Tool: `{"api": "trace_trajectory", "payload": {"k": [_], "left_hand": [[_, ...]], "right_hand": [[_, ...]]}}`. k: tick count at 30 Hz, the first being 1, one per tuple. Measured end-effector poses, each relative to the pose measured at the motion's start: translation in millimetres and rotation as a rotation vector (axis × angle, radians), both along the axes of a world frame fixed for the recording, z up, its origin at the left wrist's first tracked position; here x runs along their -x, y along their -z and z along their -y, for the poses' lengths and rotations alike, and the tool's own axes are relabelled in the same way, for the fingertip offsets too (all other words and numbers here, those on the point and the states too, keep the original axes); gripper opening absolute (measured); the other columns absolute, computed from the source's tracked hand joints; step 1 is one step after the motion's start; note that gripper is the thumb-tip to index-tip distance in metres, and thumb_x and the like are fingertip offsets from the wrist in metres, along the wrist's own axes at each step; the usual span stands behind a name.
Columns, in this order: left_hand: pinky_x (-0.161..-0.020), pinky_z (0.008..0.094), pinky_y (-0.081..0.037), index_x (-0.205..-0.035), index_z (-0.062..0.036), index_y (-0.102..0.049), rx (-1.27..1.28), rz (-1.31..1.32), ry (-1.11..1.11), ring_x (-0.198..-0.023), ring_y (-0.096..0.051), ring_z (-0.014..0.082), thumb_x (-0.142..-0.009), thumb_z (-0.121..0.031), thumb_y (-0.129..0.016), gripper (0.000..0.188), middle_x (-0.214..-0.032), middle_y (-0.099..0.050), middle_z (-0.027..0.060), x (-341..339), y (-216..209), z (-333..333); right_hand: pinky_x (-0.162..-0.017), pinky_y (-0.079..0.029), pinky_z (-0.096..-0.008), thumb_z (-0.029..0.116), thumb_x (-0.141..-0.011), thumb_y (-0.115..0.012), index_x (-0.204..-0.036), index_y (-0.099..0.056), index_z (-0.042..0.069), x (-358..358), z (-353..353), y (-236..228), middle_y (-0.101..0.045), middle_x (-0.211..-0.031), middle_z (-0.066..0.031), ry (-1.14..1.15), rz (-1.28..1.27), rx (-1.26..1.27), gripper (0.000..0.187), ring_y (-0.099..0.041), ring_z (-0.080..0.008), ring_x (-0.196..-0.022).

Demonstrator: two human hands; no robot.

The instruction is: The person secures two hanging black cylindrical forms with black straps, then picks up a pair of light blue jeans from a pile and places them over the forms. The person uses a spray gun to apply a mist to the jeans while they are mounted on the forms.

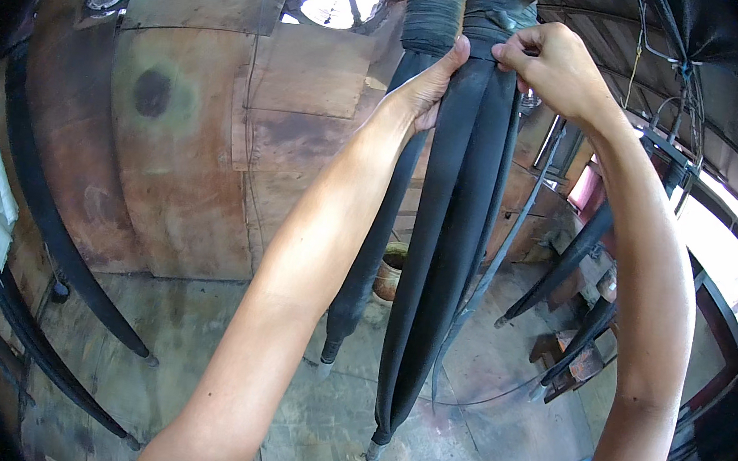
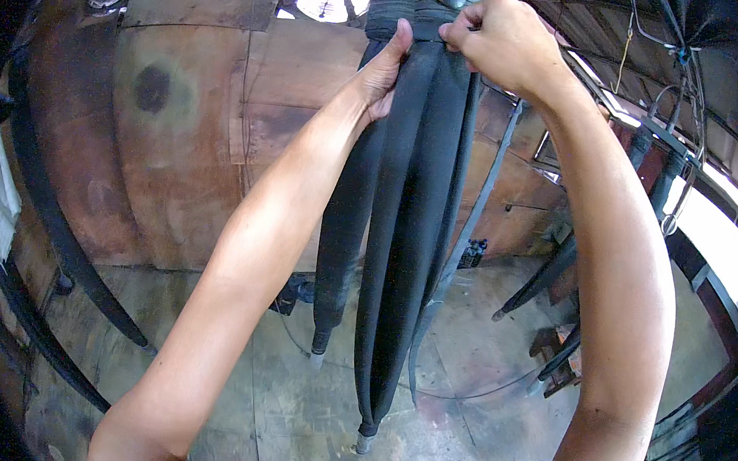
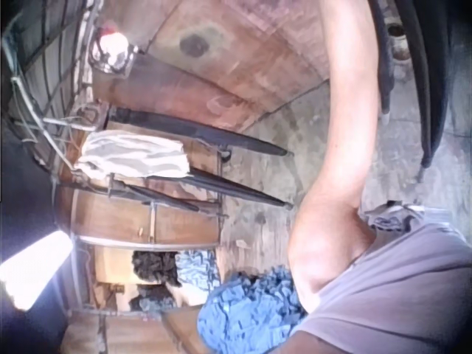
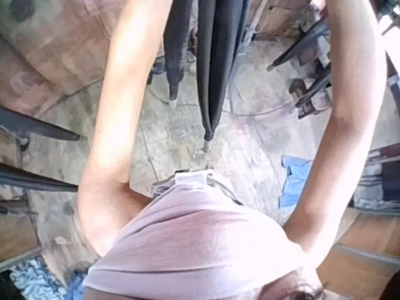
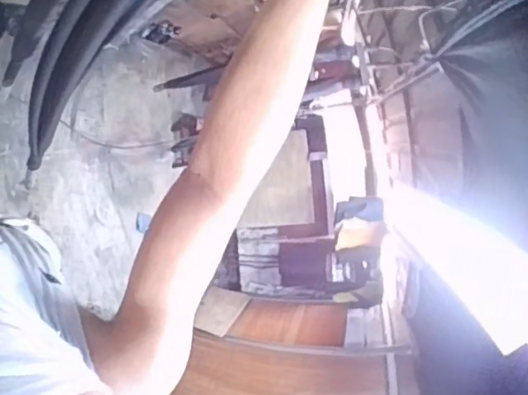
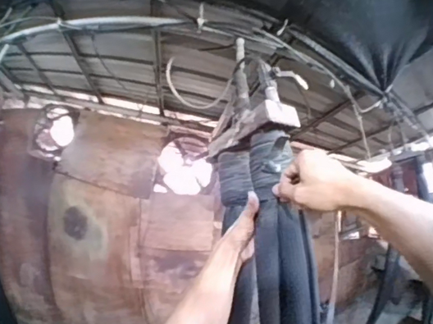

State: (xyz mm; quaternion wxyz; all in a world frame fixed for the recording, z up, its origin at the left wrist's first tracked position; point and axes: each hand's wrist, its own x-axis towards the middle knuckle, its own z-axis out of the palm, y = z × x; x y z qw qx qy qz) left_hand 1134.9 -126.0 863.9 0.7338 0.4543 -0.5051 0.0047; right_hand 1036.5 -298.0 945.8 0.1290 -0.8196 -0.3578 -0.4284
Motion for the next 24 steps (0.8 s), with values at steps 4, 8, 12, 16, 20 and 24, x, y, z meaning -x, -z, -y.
{"api": "trace_trajectory", "payload": {"k": [4, 8, 12, 16, 20, 24], "left_hand": [[-0.071, 0.0348, -0.064, -0.120, 0.0034, -0.058, 0.041, 0.022, -0.086, -0.086, -0.074, 0.0241, -0.072, -0.080, -0.063, 0.097, -0.102, -0.070, 0.0206, -11, -5, 6], [-0.089, 0.0456, -0.060, -0.121, -0.0029, -0.058, -0.037, -0.037, 0.031, -0.104, -0.070, 0.0283, -0.077, -0.077, -0.061, 0.086, -0.115, -0.067, 0.0219, -21, -6, 2], [-0.088, 0.0443, -0.060, -0.119, -0.0040, -0.059, -0.070, -0.006, 0.075, -0.100, -0.071, 0.0277, -0.082, -0.075, -0.056, 0.080, -0.112, -0.068, 0.0212, -26, -6, -2], [-0.088, 0.0409, -0.060, -0.121, -0.0027, -0.059, -0.038, -0.027, 0.006, -0.096, -0.071, 0.0253, -0.083, -0.070, -0.058, 0.077, -0.108, -0.069, 0.0190, -20, -6, -5], [-0.085, 0.0365, -0.061, -0.120, 0.0000, -0.060, -0.047, -0.001, -0.088, -0.092, -0.072, 0.0229, -0.079, -0.068, -0.062, 0.080, -0.105, -0.070, 0.0170, -13, -7, -6], [-0.078, 0.0334, -0.061, -0.118, 0.0025, -0.061, -0.050, 0.044, -0.079, -0.089, -0.071, 0.0223, -0.075, -0.071, -0.063, 0.085, -0.103, -0.070, 0.0174, -13, -9, -5]], "right_hand": [[-0.056, -0.051, -0.0314, 0.028, -0.087, -0.067, -0.077, -0.074, 0.004, -6, 4, 1, -0.062, -0.055, -0.0060, -0.086, -0.046, -0.020, 0.027, -0.061, -0.0140, -0.051], [-0.051, -0.043, -0.0260, 0.027, -0.090, -0.066, -0.077, -0.072, -0.001, -10, 5, 2, -0.060, -0.058, -0.0045, -0.151, -0.084, -0.025, 0.031, -0.055, -0.0089, -0.051], [-0.051, -0.043, -0.0242, 0.026, -0.090, -0.066, -0.078, -0.072, -0.001, -15, 3, 1, -0.061, -0.061, -0.0032, -0.193, -0.130, -0.025, 0.030, -0.055, -0.0077, -0.051], [-0.051, -0.041, -0.0234, 0.028, -0.091, -0.067, -0.078, -0.072, 0.000, -17, 1, 0, -0.060, -0.061, -0.0013, -0.245, -0.151, -0.029, 0.031, -0.053, -0.0064, -0.052], [-0.053, -0.039, -0.0254, 0.037, -0.093, -0.065, -0.075, -0.070, 0.002, -9, 12, 0, -0.058, -0.061, -0.0001, -0.216, -0.177, 0.049, 0.040, -0.050, -0.0072, -0.055], [-0.057, -0.037, -0.0281, 0.047, -0.094, -0.060, -0.069, -0.067, 0.006, 9, 44, 1, -0.057, -0.062, 0.0000, -0.064, -0.232, 0.037, 0.048, -0.048, -0.0086, -0.058]]}}
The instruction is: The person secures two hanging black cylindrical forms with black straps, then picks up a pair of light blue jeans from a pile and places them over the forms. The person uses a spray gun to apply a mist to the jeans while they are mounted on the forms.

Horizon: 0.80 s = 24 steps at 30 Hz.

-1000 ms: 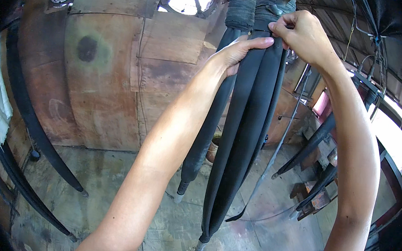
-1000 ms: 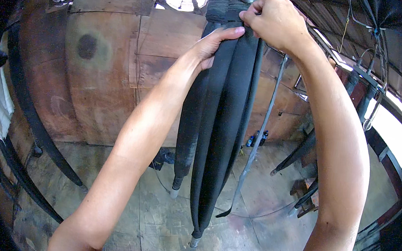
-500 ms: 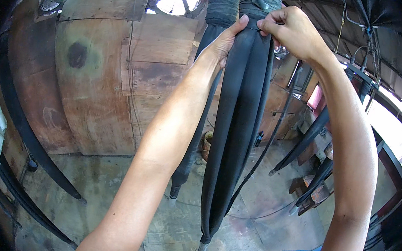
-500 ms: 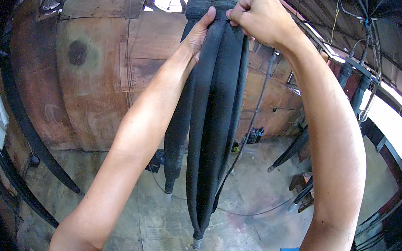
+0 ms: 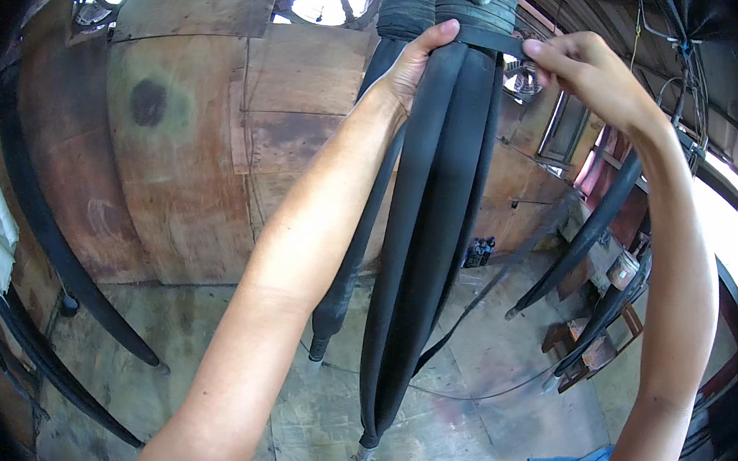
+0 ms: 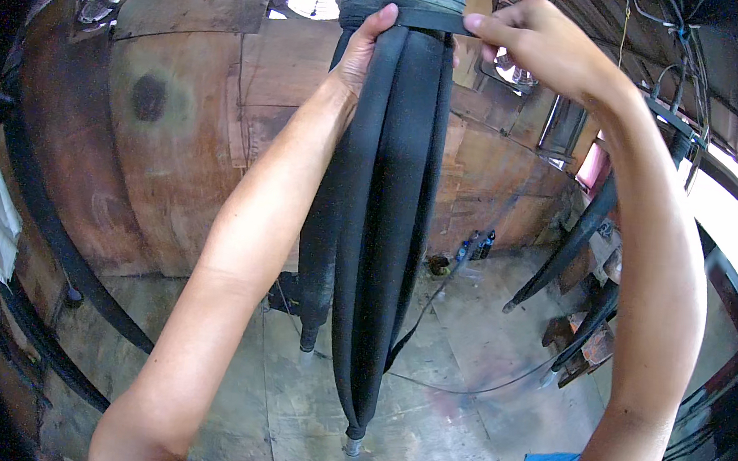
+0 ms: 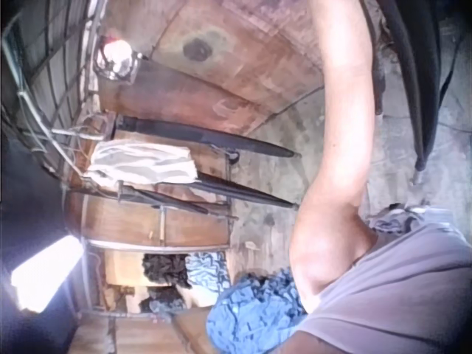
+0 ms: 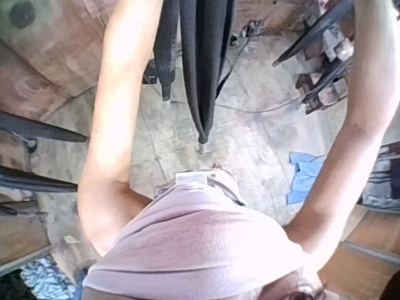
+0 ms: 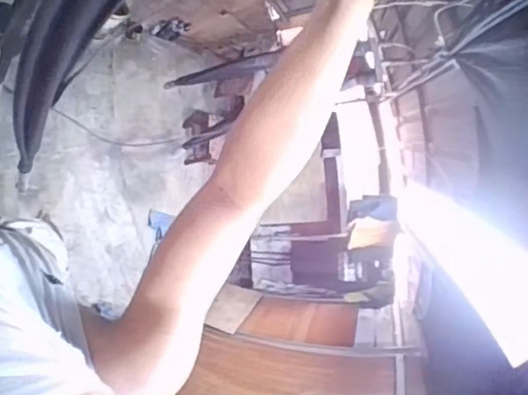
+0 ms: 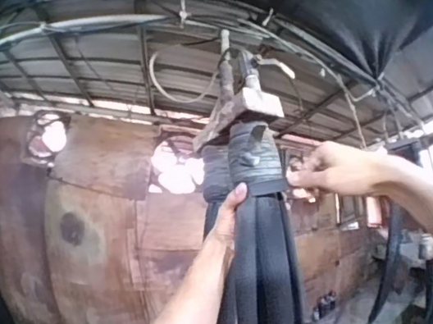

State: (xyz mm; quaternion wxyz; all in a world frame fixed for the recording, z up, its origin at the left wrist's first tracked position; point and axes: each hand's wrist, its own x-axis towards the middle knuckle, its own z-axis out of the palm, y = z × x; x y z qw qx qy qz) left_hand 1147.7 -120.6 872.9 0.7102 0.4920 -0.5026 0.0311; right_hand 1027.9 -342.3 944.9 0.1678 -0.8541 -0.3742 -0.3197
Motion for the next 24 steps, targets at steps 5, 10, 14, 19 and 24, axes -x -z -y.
{"api": "trace_trajectory", "payload": {"k": [5, 10, 14, 19, 24], "left_hand": [[-0.077, 0.0324, -0.061, -0.119, 0.0045, -0.059, 0.010, 0.017, -0.028, -0.087, -0.070, 0.0230, -0.074, -0.073, -0.062, 0.090, -0.102, -0.068, 0.0180, 5, -1, 3], [-0.074, 0.0354, -0.063, -0.111, 0.0034, -0.066, 0.072, 0.144, 0.087, -0.083, -0.073, 0.0259, -0.079, -0.069, -0.059, 0.079, -0.098, -0.069, 0.0194, 17, 1, 4], [-0.072, 0.0355, -0.063, -0.110, 0.0028, -0.066, 0.064, 0.103, 0.075, -0.081, -0.071, 0.0245, -0.080, -0.070, -0.056, 0.079, -0.096, -0.069, 0.0196, 21, -1, 6], [-0.074, 0.0355, -0.063, -0.116, 0.0038, -0.062, 0.028, 0.138, -0.121, -0.084, -0.071, 0.0252, -0.075, -0.075, -0.059, 0.089, -0.099, -0.068, 0.0195, 25, -1, 9], [-0.075, 0.0370, -0.064, -0.130, 0.0049, -0.052, -0.018, 0.152, -0.298, -0.088, -0.072, 0.0269, -0.067, -0.079, -0.065, 0.106, -0.106, -0.064, 0.0209, 23, -1, 10]], "right_hand": [[-0.055, -0.027, -0.0281, 0.051, -0.098, -0.055, -0.063, -0.056, 0.009, 6, 42, 10, -0.039, -0.058, 0.0059, -0.081, 0.084, -0.021, 0.054, -0.035, -0.0073, -0.057], [-0.050, -0.019, -0.0249, 0.044, -0.102, -0.053, -0.066, -0.049, 0.013, -40, 72, 16, -0.030, -0.058, 0.0102, -0.154, 0.008, -0.145, 0.048, -0.026, -0.0015, -0.054], [-0.055, -0.028, -0.0278, 0.042, -0.100, -0.056, -0.066, -0.051, 0.007, -113, 80, 10, -0.038, -0.061, 0.0049, -0.203, 0.176, -0.142, 0.050, -0.035, -0.0060, -0.060], [-0.057, -0.033, -0.0291, 0.040, -0.100, -0.057, -0.070, -0.053, 0.004, -164, 62, 7, -0.043, -0.062, 0.0024, -0.264, 0.161, -0.190, 0.048, -0.041, -0.0086, -0.061], [-0.053, -0.030, -0.0254, 0.035, -0.100, -0.059, -0.070, -0.055, 0.005, -137, 58, -3, -0.040, -0.060, 0.0065, -0.454, 0.342, -0.138, 0.043, -0.035, -0.0047, -0.058]]}}
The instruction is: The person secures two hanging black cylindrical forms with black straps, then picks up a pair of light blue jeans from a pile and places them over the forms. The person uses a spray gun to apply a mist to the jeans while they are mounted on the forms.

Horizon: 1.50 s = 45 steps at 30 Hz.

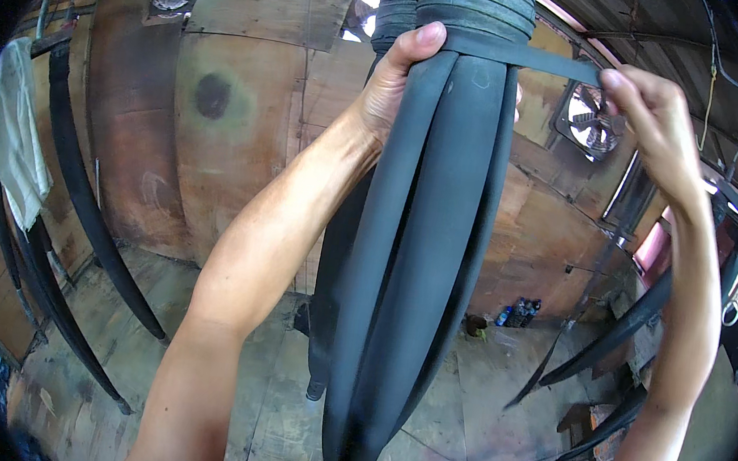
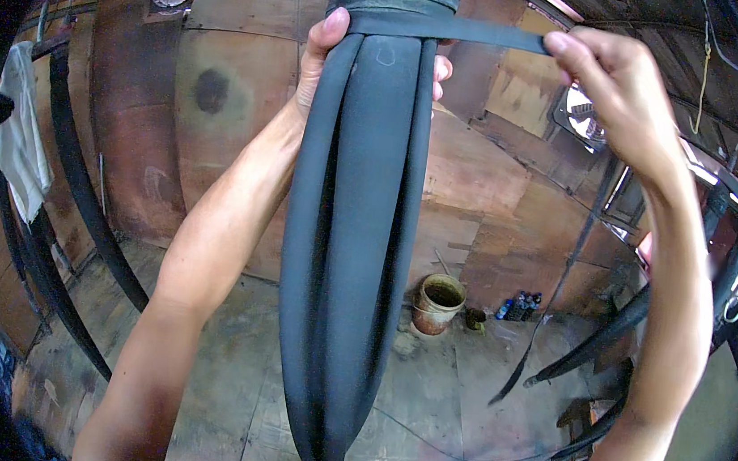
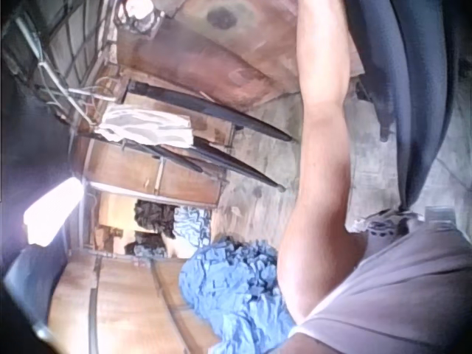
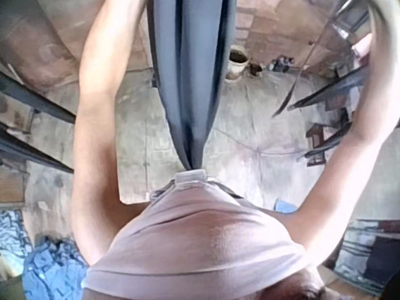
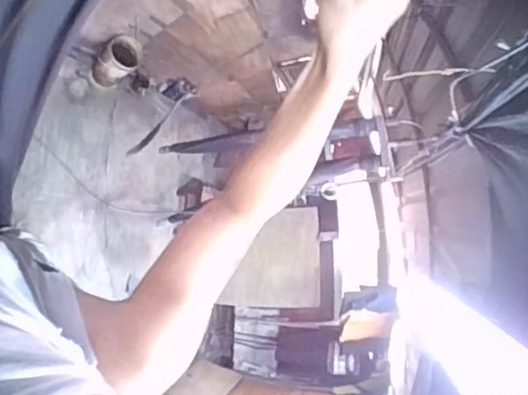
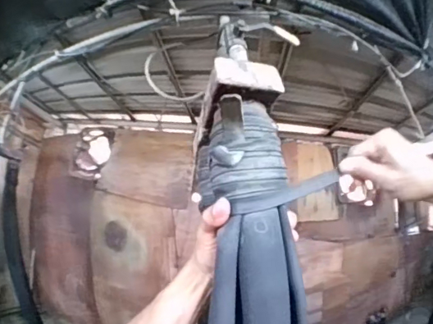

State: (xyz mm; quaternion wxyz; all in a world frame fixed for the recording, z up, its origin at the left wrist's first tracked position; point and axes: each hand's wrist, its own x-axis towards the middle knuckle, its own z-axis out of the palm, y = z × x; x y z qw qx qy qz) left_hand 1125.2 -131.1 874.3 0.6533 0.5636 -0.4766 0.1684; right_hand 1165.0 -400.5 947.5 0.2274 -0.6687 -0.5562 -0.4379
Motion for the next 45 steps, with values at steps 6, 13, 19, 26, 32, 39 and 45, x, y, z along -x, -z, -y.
{"api": "trace_trajectory", "payload": {"k": [6, 13, 19, 26, 32, 39, 45], "left_hand": [[-0.081, 0.0365, -0.062, -0.135, 0.0031, -0.045, -0.022, -0.064, 0.172, -0.099, -0.064, 0.0252, -0.065, -0.076, -0.070, 0.108, -0.109, -0.057, 0.0166, -6, 1, -3], [-0.079, 0.0382, -0.062, -0.131, 0.0029, -0.048, -0.011, -0.140, 0.113, -0.095, -0.065, 0.0261, -0.068, -0.074, -0.070, 0.102, -0.108, -0.058, 0.0173, -1, 3, -11], [-0.074, 0.0367, -0.062, -0.116, 0.0019, -0.062, 0.013, -0.083, 0.044, -0.085, -0.072, 0.0260, -0.074, -0.075, -0.060, 0.088, -0.100, -0.069, 0.0188, -1, 2, -14], [-0.077, 0.0382, -0.062, -0.131, 0.0061, -0.050, -0.029, -0.142, 0.035, -0.089, -0.069, 0.0284, -0.068, -0.081, -0.062, 0.108, -0.110, -0.065, 0.0238, 12, 1, -19], [-0.076, 0.0356, -0.063, -0.127, 0.0059, -0.052, 0.067, -0.154, 0.065, -0.089, -0.071, 0.0281, -0.073, -0.075, -0.063, 0.098, -0.106, -0.067, 0.0254, 22, 7, -15], [-0.068, 0.0292, -0.061, -0.109, 0.0043, -0.066, 0.110, -0.118, -0.060, -0.075, -0.070, 0.0181, -0.082, -0.065, -0.062, 0.074, -0.089, -0.070, 0.0144, 13, 12, -2], [-0.068, 0.0288, -0.056, -0.107, 0.0011, -0.066, 0.134, -0.197, -0.345, -0.074, -0.068, 0.0159, -0.083, -0.049, -0.071, 0.056, -0.087, -0.069, 0.0097, 5, 10, 12]], "right_hand": [[-0.054, -0.030, -0.0242, 0.032, -0.102, -0.056, -0.068, -0.052, 0.005, 2, 28, -13, -0.041, -0.061, 0.0064, 0.054, 0.037, 0.123, 0.043, -0.037, -0.0026, -0.059], [-0.057, -0.036, -0.0307, 0.036, -0.098, -0.060, -0.074, -0.062, 0.001, -79, 1, 8, -0.045, -0.061, -0.0004, 0.082, -0.123, 0.080, 0.043, -0.042, -0.0098, -0.061], [-0.052, -0.032, -0.0342, 0.039, -0.098, -0.059, -0.067, -0.059, 0.003, -105, -70, 8, -0.037, -0.055, -0.0013, 0.013, -0.196, 0.160, 0.048, -0.035, -0.0120, -0.055], [-0.075, -0.052, -0.0321, 0.030, -0.097, -0.059, -0.087, -0.071, 0.000, -93, -130, 5, -0.071, -0.079, -0.0129, -0.428, -0.301, 0.330, 0.034, -0.065, -0.0162, -0.077], [-0.077, -0.053, -0.0320, 0.017, -0.090, -0.059, -0.115, -0.068, 0.001, -92, -187, 22, -0.070, -0.099, -0.0095, -0.534, -0.549, 0.289, 0.031, -0.065, -0.0165, -0.087], [-0.074, -0.052, -0.0294, 0.012, -0.088, -0.059, -0.105, -0.068, -0.002, -92, -168, 32, -0.069, -0.090, -0.0068, -0.482, -0.282, -0.046, 0.023, -0.062, -0.0157, -0.081], [-0.048, -0.035, -0.0215, 0.038, -0.096, -0.063, -0.085, -0.071, 0.002, 36, -46, -11, -0.057, -0.062, 0.0032, 0.235, -0.465, 0.057, 0.038, -0.046, -0.0016, -0.054]]}}
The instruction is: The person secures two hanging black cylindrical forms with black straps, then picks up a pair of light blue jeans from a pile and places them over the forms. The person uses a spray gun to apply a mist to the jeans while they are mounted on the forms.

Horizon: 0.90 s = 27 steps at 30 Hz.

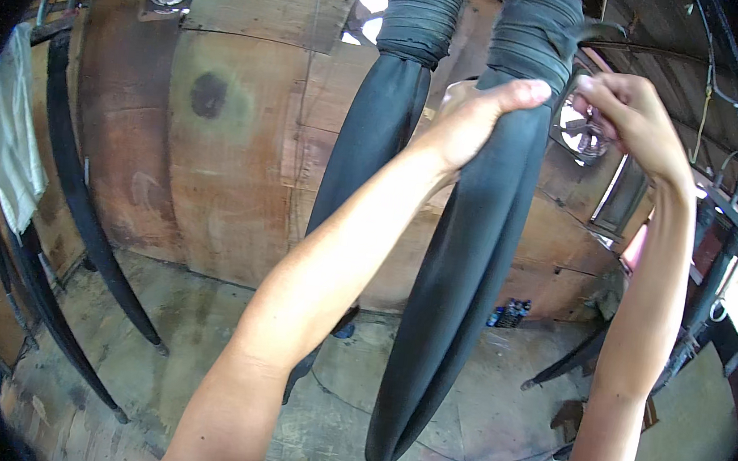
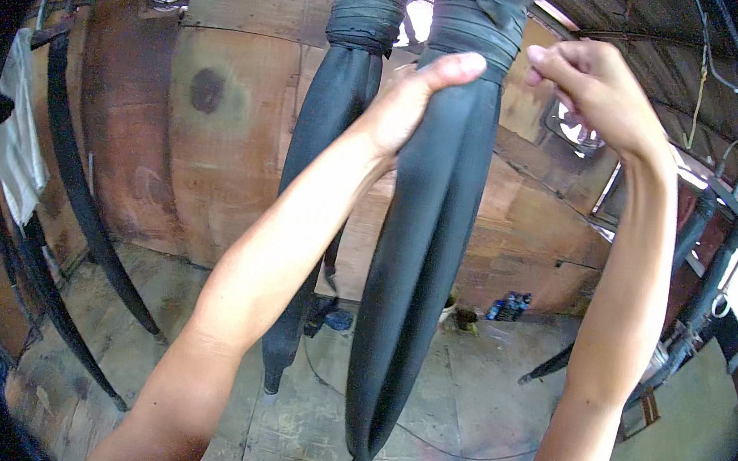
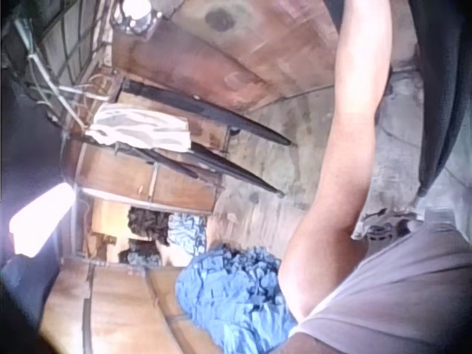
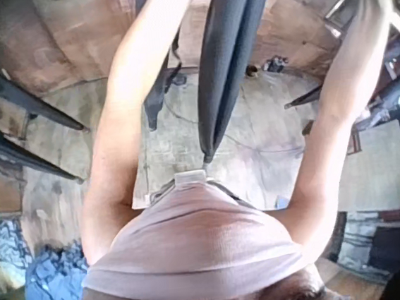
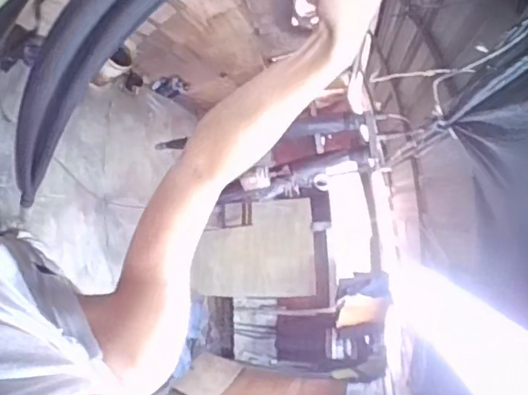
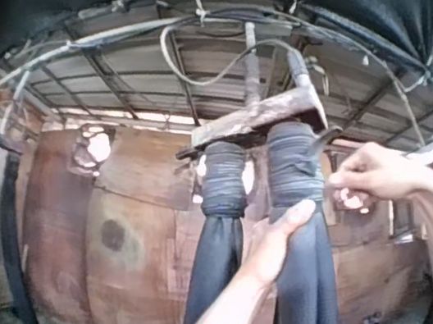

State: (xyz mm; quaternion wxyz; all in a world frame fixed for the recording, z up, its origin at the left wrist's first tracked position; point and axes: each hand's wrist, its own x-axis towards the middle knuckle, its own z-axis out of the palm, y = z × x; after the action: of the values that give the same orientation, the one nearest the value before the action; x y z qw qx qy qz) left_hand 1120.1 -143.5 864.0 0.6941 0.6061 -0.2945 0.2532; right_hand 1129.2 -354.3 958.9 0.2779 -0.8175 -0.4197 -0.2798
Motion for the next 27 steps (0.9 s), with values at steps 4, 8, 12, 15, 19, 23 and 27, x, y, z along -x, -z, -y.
{"api": "trace_trajectory", "payload": {"k": [4, 8, 12, 15, 19, 23, 27], "left_hand": [[-0.071, 0.0318, -0.054, -0.097, 0.0016, -0.073, 0.071, 0.210, -0.225, -0.075, -0.070, 0.0200, -0.075, -0.039, -0.081, 0.047, -0.084, -0.073, 0.0118, -18, 2, 15], [-0.082, 0.0369, -0.053, -0.110, 0.0009, -0.066, 0.029, 0.462, -0.590, -0.095, -0.069, 0.0286, -0.078, -0.039, -0.078, 0.053, -0.105, -0.070, 0.0188, -43, -1, 25], [-0.097, 0.0415, -0.047, -0.125, -0.0010, -0.056, -0.089, 0.351, -0.761, -0.117, -0.059, 0.0310, -0.079, -0.042, -0.076, 0.065, -0.124, -0.061, 0.0201, -49, 1, 31], [-0.097, 0.0423, -0.047, -0.125, -0.0038, -0.058, -0.021, 0.216, -0.773, -0.117, -0.060, 0.0306, -0.080, -0.046, -0.073, 0.063, -0.123, -0.063, 0.0189, -36, 6, 33], [-0.104, 0.0451, -0.041, -0.133, -0.0080, -0.052, -0.137, 0.198, -0.910, -0.122, -0.056, 0.0290, -0.088, -0.043, -0.065, 0.059, -0.131, -0.058, 0.0173, -28, 10, 37], [-0.112, 0.0464, -0.032, -0.143, -0.0121, -0.043, -0.278, 0.235, -0.933, -0.130, -0.049, 0.0279, -0.096, -0.039, -0.052, 0.055, -0.136, -0.054, 0.0167, -55, 17, 31], [-0.113, 0.0464, -0.030, -0.144, -0.0090, -0.041, -0.207, 0.602, -1.034, -0.131, -0.049, 0.0289, -0.095, -0.042, -0.053, 0.060, -0.137, -0.054, 0.0192, -83, 15, 19]], "right_hand": [[-0.052, -0.041, -0.0268, 0.039, -0.094, -0.063, -0.082, -0.071, 0.001, 46, -33, 0, -0.060, -0.063, -0.0026, -0.139, 0.295, 0.141, 0.040, -0.053, -0.0096, -0.056], [-0.077, -0.054, -0.0420, 0.028, -0.091, -0.061, -0.097, -0.072, -0.003, 43, -115, 9, -0.072, -0.086, -0.0191, 0.054, 0.648, 0.387, 0.034, -0.070, -0.0329, -0.083], [-0.090, -0.052, -0.0476, 0.022, -0.091, -0.056, -0.107, -0.070, -0.002, 40, -142, 12, -0.069, -0.099, -0.0274, 0.429, 0.586, 0.654, 0.033, -0.067, -0.0404, -0.098], [-0.091, -0.051, -0.0485, 0.024, -0.092, -0.053, -0.112, -0.069, -0.001, 41, -137, 7, -0.068, -0.101, -0.0285, 0.441, 0.549, 0.793, 0.036, -0.066, -0.0413, -0.098], [-0.092, -0.051, -0.0481, 0.026, -0.093, -0.050, -0.115, -0.067, -0.003, 40, -128, 8, -0.066, -0.101, -0.0306, 0.341, 0.578, 0.801, 0.040, -0.066, -0.0425, -0.098], [-0.083, -0.054, -0.0483, 0.027, -0.088, -0.054, -0.088, -0.071, -0.005, 38, -121, 22, -0.064, -0.080, -0.0318, 0.097, 0.595, 0.389, 0.036, -0.066, -0.0461, -0.083], [-0.077, -0.056, -0.0455, 0.022, -0.082, -0.064, -0.077, -0.069, -0.004, 39, -121, 30, -0.066, -0.078, -0.0282, 0.024, 0.645, 0.191, 0.028, -0.068, -0.0427, -0.076]]}}
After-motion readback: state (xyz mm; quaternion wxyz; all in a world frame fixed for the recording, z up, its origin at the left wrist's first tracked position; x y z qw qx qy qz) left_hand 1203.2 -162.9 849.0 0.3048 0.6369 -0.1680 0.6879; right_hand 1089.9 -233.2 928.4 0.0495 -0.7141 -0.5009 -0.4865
